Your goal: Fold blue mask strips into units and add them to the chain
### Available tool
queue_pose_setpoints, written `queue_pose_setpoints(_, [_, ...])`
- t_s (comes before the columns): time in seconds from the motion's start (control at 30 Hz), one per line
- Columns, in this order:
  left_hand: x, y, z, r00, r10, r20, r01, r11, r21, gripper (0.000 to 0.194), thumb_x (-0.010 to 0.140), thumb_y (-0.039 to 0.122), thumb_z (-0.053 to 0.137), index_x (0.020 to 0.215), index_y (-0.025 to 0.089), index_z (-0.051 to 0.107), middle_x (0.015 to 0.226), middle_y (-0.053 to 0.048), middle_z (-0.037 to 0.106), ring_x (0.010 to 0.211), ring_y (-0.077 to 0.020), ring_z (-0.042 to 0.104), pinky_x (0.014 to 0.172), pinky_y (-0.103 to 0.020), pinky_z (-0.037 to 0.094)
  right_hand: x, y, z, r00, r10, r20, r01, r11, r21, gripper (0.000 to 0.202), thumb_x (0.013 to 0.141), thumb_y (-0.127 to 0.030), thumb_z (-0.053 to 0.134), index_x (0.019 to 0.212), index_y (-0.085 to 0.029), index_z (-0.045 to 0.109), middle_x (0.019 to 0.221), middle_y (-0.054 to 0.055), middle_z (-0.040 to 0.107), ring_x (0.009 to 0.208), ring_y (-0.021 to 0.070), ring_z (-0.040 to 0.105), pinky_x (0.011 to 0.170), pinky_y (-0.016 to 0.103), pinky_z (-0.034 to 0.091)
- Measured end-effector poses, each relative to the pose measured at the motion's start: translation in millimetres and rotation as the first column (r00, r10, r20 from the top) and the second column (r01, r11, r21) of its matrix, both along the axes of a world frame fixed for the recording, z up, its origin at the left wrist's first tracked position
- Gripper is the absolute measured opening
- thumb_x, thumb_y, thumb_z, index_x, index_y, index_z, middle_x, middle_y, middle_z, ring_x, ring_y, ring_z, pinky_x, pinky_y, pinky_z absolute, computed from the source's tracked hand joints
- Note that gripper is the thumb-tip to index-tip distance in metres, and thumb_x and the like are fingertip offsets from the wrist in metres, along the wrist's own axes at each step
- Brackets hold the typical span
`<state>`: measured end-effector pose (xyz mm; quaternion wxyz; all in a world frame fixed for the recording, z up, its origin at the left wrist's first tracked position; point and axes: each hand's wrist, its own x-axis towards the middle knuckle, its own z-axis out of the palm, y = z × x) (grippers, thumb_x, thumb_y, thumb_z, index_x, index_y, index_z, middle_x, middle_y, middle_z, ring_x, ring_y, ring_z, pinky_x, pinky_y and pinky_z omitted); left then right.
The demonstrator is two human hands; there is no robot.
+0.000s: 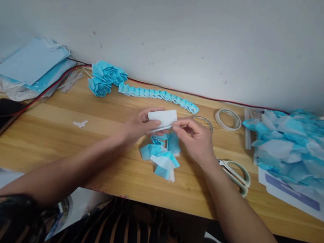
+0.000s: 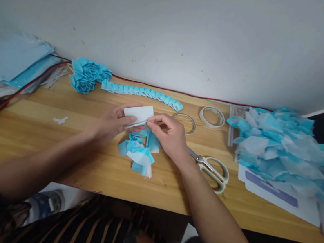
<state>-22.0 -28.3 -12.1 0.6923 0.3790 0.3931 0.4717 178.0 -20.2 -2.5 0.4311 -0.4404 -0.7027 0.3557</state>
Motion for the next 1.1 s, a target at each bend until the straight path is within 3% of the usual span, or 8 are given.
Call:
queue_pose_setpoints(0.13, [0.9,-0.5,-2.5,1.000,-0.023,-0.008,0.024,0.998,0.066,0.059,0.075,0.040,0.084,0.124,0.015,0.063,0.113,-0.012,0.075,0.091,-0.0251,0.076,0.085,-0.040,0.063,-1.8,-0.6,-1.0,0.998,-0.067,-0.002,0.067,0.998,0.004,0.011,0.080,-0.033,0.070,0.078,-0.023,0.073,0.074,0.000,0.074,0.065,0.0151,0.065,0.061,0.028,0.051])
queue_pose_setpoints(0.27, [-0.2,-0.7,-4.4,1.000,-0.019,-0.023,0.021,0.996,0.083,0.058,0.077,0.044,0.082,0.124,0.017,0.064,0.118,-0.012,0.073,0.098,-0.0264,0.075,0.088,-0.041,0.062,-2.1,-0.6,-2.5,0.997,-0.080,0.000,0.080,0.997,-0.019,0.013,0.080,-0.035,0.070,0.078,-0.022,0.072,0.073,0.000,0.072,0.064,0.0147,0.063,0.060,0.027,0.050])
queue_pose_setpoints(0.63, [2.5,-2.6,-1.0,0.998,-0.015,-0.059,0.020,0.996,0.087,0.073,0.062,0.026,0.092,0.127,0.015,0.062,0.108,-0.008,0.076,0.086,-0.0192,0.076,0.081,-0.031,0.062,-2.9,-0.5,-2.3,0.997,-0.074,-0.007,0.073,0.997,-0.037,0.014,0.080,-0.035,0.070,0.078,-0.021,0.071,0.072,0.000,0.072,0.065,0.0144,0.063,0.061,0.027,0.050])
queue_pose_setpoints(0.83, [2.5,-2.8,-2.0,0.995,0.003,-0.104,0.007,0.995,0.099,0.070,0.065,0.024,0.088,0.129,0.016,0.061,0.105,-0.008,0.076,0.084,-0.0197,0.076,0.080,-0.032,0.062,-4.6,-0.8,-5.4,0.998,-0.060,-0.022,0.058,0.996,-0.068,0.014,0.080,-0.035,0.070,0.081,-0.021,0.069,0.072,0.000,0.069,0.065,0.0142,0.062,0.061,0.027,0.049])
queue_pose_setpoints(0.93, [2.3,-2.2,-1.4,0.991,0.009,-0.133,0.004,0.995,0.095,0.067,0.068,0.022,0.084,0.130,0.015,0.059,0.096,-0.007,0.076,0.078,-0.0194,0.076,0.076,-0.032,0.063,-3.2,0.6,-6.9,0.998,-0.041,-0.053,0.035,0.993,-0.110,0.018,0.081,-0.036,0.071,0.092,-0.022,0.067,0.075,-0.001,0.068,0.068,0.0146,0.063,0.063,0.028,0.050])
queue_pose_setpoints(1.1, [3.4,-2.7,0.1,0.980,0.032,-0.198,-0.006,0.992,0.129,0.060,0.073,0.017,0.075,0.131,0.015,0.059,0.104,-0.008,0.076,0.073,-0.0170,0.075,0.071,-0.029,0.062,3.7,3.8,-4.8,0.989,0.098,-0.111,-0.120,0.968,-0.219,0.057,0.081,-0.043,0.074,0.133,-0.024,0.059,0.099,0.003,0.073,0.087,0.0192,0.068,0.071,0.031,0.053])
